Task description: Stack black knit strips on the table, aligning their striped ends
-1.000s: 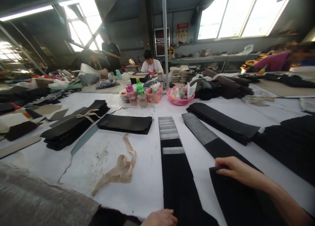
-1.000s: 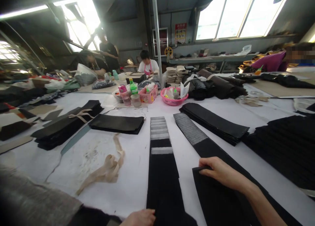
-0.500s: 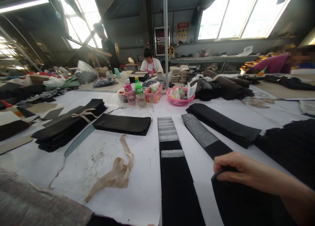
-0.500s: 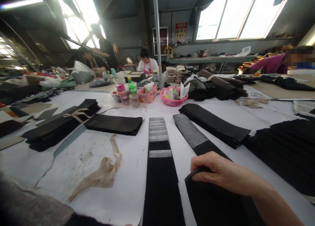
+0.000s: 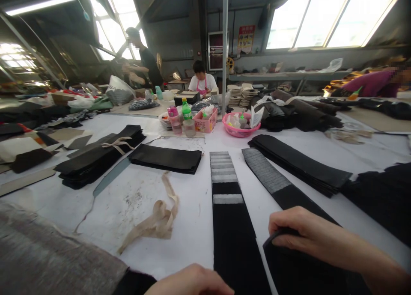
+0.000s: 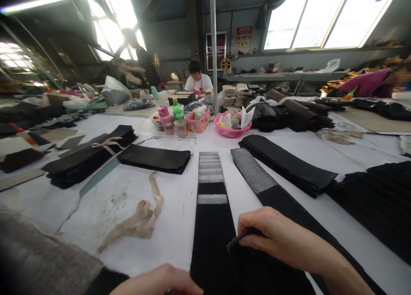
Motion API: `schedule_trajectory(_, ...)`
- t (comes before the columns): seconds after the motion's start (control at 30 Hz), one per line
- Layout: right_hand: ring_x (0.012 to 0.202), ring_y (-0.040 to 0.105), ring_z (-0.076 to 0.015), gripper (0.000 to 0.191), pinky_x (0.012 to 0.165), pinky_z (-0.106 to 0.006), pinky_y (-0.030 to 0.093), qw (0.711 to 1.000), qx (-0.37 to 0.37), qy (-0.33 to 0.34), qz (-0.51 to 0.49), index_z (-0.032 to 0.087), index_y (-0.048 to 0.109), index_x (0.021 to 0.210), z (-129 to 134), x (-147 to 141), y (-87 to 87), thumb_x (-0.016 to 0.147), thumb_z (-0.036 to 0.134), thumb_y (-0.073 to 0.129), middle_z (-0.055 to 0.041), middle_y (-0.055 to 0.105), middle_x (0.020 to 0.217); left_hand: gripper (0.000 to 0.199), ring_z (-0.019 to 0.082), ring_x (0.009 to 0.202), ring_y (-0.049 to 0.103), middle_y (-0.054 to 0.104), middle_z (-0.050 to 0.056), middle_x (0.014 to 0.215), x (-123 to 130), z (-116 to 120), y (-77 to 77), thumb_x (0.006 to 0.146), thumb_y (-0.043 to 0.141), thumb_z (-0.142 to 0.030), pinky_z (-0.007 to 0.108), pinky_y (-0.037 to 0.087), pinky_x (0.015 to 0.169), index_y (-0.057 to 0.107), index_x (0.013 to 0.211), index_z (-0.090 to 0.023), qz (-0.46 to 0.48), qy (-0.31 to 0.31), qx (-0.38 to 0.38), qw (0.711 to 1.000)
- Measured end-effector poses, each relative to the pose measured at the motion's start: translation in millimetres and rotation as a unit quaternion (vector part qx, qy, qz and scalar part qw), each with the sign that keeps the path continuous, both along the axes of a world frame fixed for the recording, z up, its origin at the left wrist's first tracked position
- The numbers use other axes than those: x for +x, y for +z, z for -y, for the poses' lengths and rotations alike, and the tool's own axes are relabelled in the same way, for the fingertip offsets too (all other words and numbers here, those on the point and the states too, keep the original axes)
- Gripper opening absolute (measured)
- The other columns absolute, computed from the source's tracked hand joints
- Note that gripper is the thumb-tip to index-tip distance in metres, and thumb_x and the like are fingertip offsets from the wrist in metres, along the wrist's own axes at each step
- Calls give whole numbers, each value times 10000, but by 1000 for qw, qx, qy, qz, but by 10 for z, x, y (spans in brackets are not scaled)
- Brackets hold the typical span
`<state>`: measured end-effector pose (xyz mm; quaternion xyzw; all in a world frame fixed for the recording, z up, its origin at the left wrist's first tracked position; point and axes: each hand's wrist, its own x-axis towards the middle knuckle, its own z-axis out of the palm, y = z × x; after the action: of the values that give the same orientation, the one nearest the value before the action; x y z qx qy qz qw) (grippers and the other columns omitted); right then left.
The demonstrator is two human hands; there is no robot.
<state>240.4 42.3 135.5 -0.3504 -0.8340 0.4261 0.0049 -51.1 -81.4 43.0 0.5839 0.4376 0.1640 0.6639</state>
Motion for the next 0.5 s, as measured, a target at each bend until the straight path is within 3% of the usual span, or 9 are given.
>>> schedule_trajectory(0.13, 705, 561, -99, 90, 644, -185, 389, 1000, 14, 28, -4, 227, 612, 812, 63, -202, 158, 882, 259, 565, 61, 638, 774, 585, 244, 937, 633, 677, 80, 1067, 271, -177, 228, 678, 758, -463, 319, 504, 812, 625, 1192, -218, 67, 15, 17, 998)
schedule_trajectory(0.23, 707, 574, -99, 92, 637, -187, 392, 999, 32, 37, -16, 233, 615, 820, 67, -353, 237, 888, 251, 555, 62, 646, 779, 725, 277, 979, 610, 672, 39, 1071, 597, -226, 290, 543, 845, -437, 336, 495, 843, 611, 1201, -244, 138, 77, 35, 987)
schedule_trajectory(0.33, 694, 578, -107, 101, 635, -196, 408, 998, 49, 39, -29, 236, 626, 824, -2, -416, 275, 888, 285, 564, 55, 649, 769, 616, 275, 1000, 607, 668, 53, 1066, 900, -233, 265, 727, 707, -499, 349, 486, 859, 570, 1255, -213, 178, 129, 22, 975)
schedule_trajectory(0.4, 706, 587, -127, 122, 648, -213, 430, 996, 79, -7, -48, 238, 642, 871, -107, -365, 290, 874, 347, 588, 35, 655, 784, 524, 266, 967, 623, 676, 92, 1021, 1054, -251, 224, 838, 580, -512, 359, 486, 848, 600, 1211, -145, 228, 171, -18, 958)
schedule_trajectory(0.5, 765, 606, -171, 294, 668, -246, 466, 983, 100, -116, -99, 226, 657, 998, -307, -169, 296, 854, 473, 587, -17, 669, 848, 500, 262, 909, 647, 686, 122, 981, 1178, -297, 198, 836, 613, -473, 372, 495, 829, 609, 1164, -96, 352, 243, -110, 897)
